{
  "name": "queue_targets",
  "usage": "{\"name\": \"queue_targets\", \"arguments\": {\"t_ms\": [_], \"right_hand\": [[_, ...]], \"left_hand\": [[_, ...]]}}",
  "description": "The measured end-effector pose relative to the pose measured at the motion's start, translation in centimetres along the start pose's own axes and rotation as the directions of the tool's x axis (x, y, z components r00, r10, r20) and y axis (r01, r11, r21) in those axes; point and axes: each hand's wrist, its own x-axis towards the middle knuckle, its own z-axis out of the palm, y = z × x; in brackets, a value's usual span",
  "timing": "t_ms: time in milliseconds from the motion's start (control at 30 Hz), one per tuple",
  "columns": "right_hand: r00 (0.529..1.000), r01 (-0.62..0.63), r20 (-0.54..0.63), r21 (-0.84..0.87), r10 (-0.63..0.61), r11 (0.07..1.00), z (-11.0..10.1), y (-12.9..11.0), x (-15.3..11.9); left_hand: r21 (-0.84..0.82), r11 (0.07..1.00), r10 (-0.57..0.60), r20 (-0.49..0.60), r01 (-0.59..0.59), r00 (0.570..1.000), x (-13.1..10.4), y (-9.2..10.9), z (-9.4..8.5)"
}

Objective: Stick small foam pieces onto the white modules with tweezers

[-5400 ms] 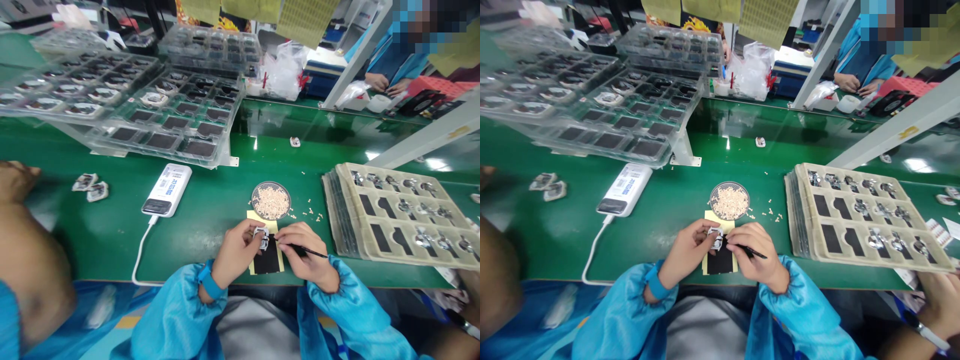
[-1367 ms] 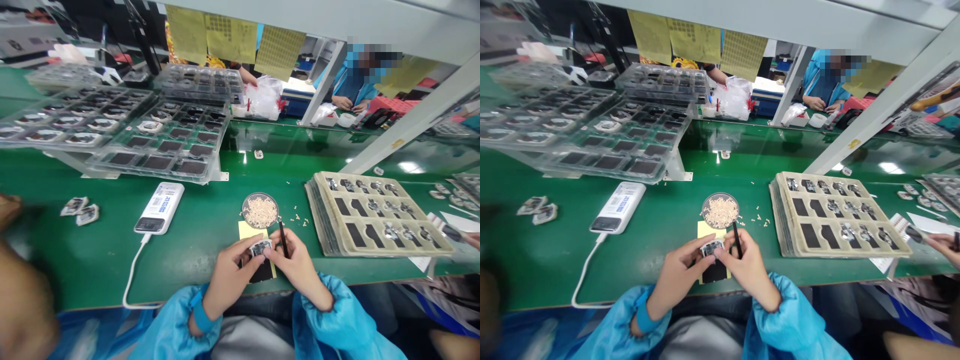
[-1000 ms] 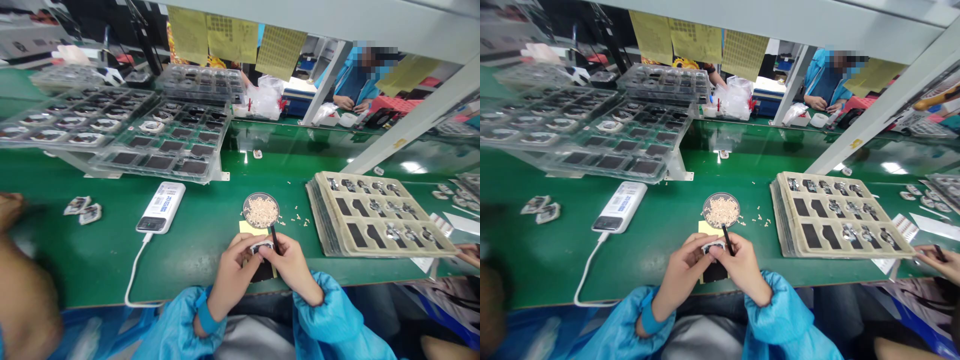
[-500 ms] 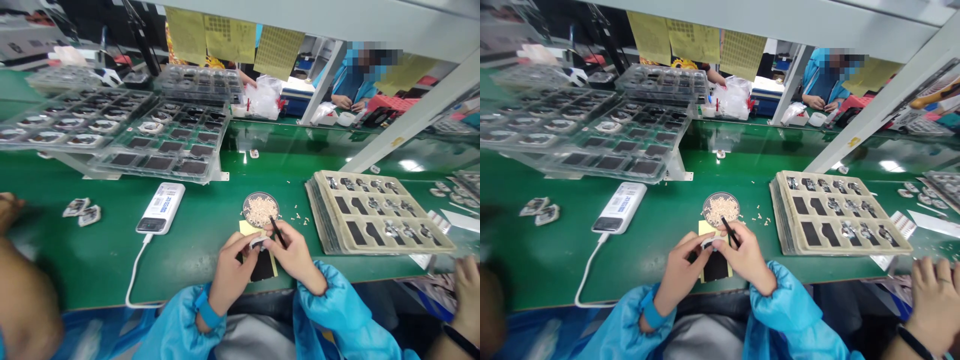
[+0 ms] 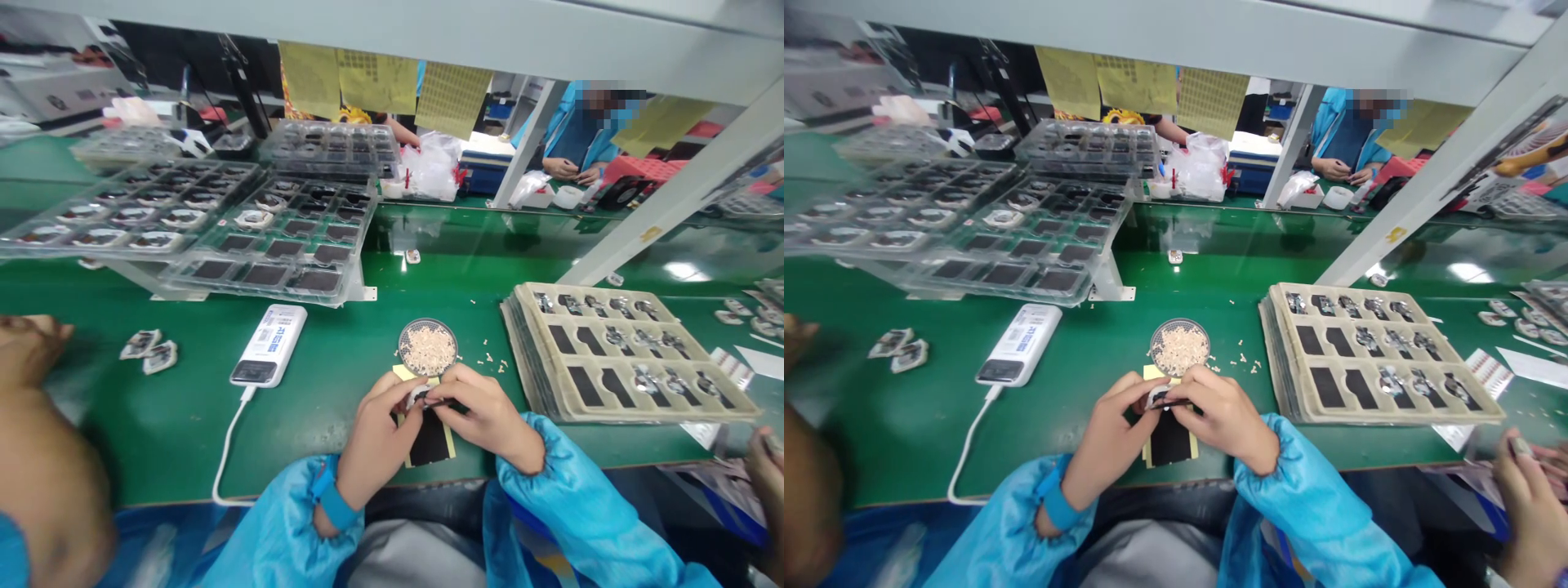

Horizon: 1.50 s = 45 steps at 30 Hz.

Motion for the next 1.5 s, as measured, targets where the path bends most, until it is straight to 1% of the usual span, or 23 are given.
{"name": "queue_targets", "arguments": {"t_ms": [67, 133, 200, 267, 300, 367, 433, 467, 533, 600, 700, 800, 833, 867, 900, 967, 1033, 1100, 1167, 1267, 1367, 1433, 1500], "right_hand": [[1.000, -0.012, 0.009, -0.011, 0.012, 1.000, -0.4, 0.1, 0.5], [0.999, -0.050, -0.013, -0.020, 0.050, 0.999, -0.6, 0.4, 1.1], [0.991, -0.114, -0.075, -0.049, 0.110, 0.992, -0.7, 1.0, 1.7], [0.970, -0.198, -0.160, -0.088, 0.182, 0.976, -0.7, 1.7, 2.2], [0.956, -0.239, -0.200, -0.106, 0.215, 0.965, -0.6, 2.2, 2.4], [0.935, -0.297, -0.247, -0.142, 0.256, 0.944, -0.4, 3.0, 2.7], [0.926, -0.319, -0.264, -0.162, 0.270, 0.934, 0.0, 3.9, 2.6], [0.923, -0.321, -0.274, -0.156, 0.271, 0.934, 0.2, 4.2, 2.6], [0.909, -0.318, -0.317, -0.106, 0.271, 0.942, 0.5, 4.8, 2.4], [0.888, -0.307, -0.367, -0.028, 0.276, 0.951, 0.3, 5.0, 2.2], [0.852, -0.281, -0.444, 0.063, 0.279, 0.958, -0.5, 4.7, 2.1], [0.821, -0.256, -0.511, 0.069, 0.254, 0.964, -1.4, 4.1, 1.8], [0.814, -0.265, -0.512, 0.092, 0.274, 0.960, -1.5, 4.0, 1.6], [0.810, -0.285, -0.493, 0.142, 0.317, 0.948, -1.5, 3.9, 1.6], [0.808, -0.313, -0.450, 0.219, 0.381, 0.924, -1.3, 3.9, 1.5], [0.808, -0.372, -0.302, 0.406, 0.506, 0.835, -0.7, 3.8, 1.5], [0.823, -0.389, -0.155, 0.547, 0.547, 0.741, 0.0, 3.6, 1.7], [0.843, -0.375, -0.080, 0.621, 0.531, 0.689, 0.4, 3.5, 2.0], [0.853, -0.363, -0.063, 0.643, 0.518, 0.675, 0.4, 3.4, 2.2], [0.846, -0.351, -0.102, 0.630, 0.523, 0.692, 0.0, 3.6, 2.4], [0.849, -0.319, -0.158, 0.606, 0.503, 0.729, -0.1, 3.7, 2.2], [0.866, -0.307, -0.136, 0.613, 0.480, 0.728, 0.1, 3.8, 1.8], [0.882, -0.312, -0.084, 0.634, 0.464, 0.708, 0.7, 3.8, 1.1]], "left_hand": [[0.048, 0.998, 0.032, 0.021, -0.033, 0.999, 0.8, 0.6, -0.6], [0.127, 0.988, 0.079, 0.061, -0.086, 0.995, 2.4, 1.3, -1.3], [0.245, 0.959, 0.120, 0.107, -0.144, 0.987, 5.1, 1.6, -1.9], [0.373, 0.914, 0.128, 0.115, -0.162, 0.985, 9.1, 1.6, -2.0], [0.430, 0.894, 0.099, 0.088, -0.127, 0.991, 11.5, 1.4, -1.9], [0.460, 0.885, 0.056, 0.040, -0.068, 0.998, 16.6, 0.8, -1.2], [0.482, 0.876, 0.014, 0.004, -0.014, 1.000, 21.4, 0.0, -0.3], [0.495, 0.869, -0.001, -0.023, 0.012, 1.000, 23.4, -0.5, 0.1], [0.525, 0.848, -0.019, -0.112, 0.075, 0.993, 26.5, -1.5, 0.4], [0.547, 0.827, -0.041, -0.173, 0.130, 0.984, 28.3, -2.6, 0.1], [0.580, 0.801, -0.064, -0.164, 0.149, 0.984, 29.2, -4.3, -0.9], [0.606, 0.783, -0.070, -0.135, 0.138, 0.988, 28.8, -5.6, -1.6], [0.613, 0.778, -0.073, -0.129, 0.137, 0.989, 28.5, -5.8, -1.6], [0.619, 0.773, -0.076, -0.125, 0.137, 0.989, 28.1, -6.0, -1.6], [0.627, 0.767, -0.077, -0.123, 0.138, 0.989, 27.7, -6.1, -1.5], [0.643, 0.753, -0.070, -0.127, 0.136, 0.989, 27.0, -6.3, -1.2], [0.654, 0.744, -0.052, -0.146, 0.136, 0.988, 26.4, -6.2, -0.8], [0.655, 0.743, -0.034, -0.167, 0.136, 0.985, 26.2, -6.1, -0.4], [0.647, 0.751, -0.021, -0.179, 0.133, 0.984, 26.2, -5.7, 0.0], [0.630, 0.769, -0.005, -0.172, 0.114, 0.985, 26.5, -4.8, 0.6], [0.607, 0.791, 0.003, -0.131, 0.078, 0.991, 26.3, -3.3, 0.9], [0.575, 0.817, 0.000, -0.095, 0.055, 0.995, 25.4, -2.2, 0.8], [0.522, 0.852, 0.000, -0.063, 0.033, 0.998, 23.2, -1.1, 0.3]]}}
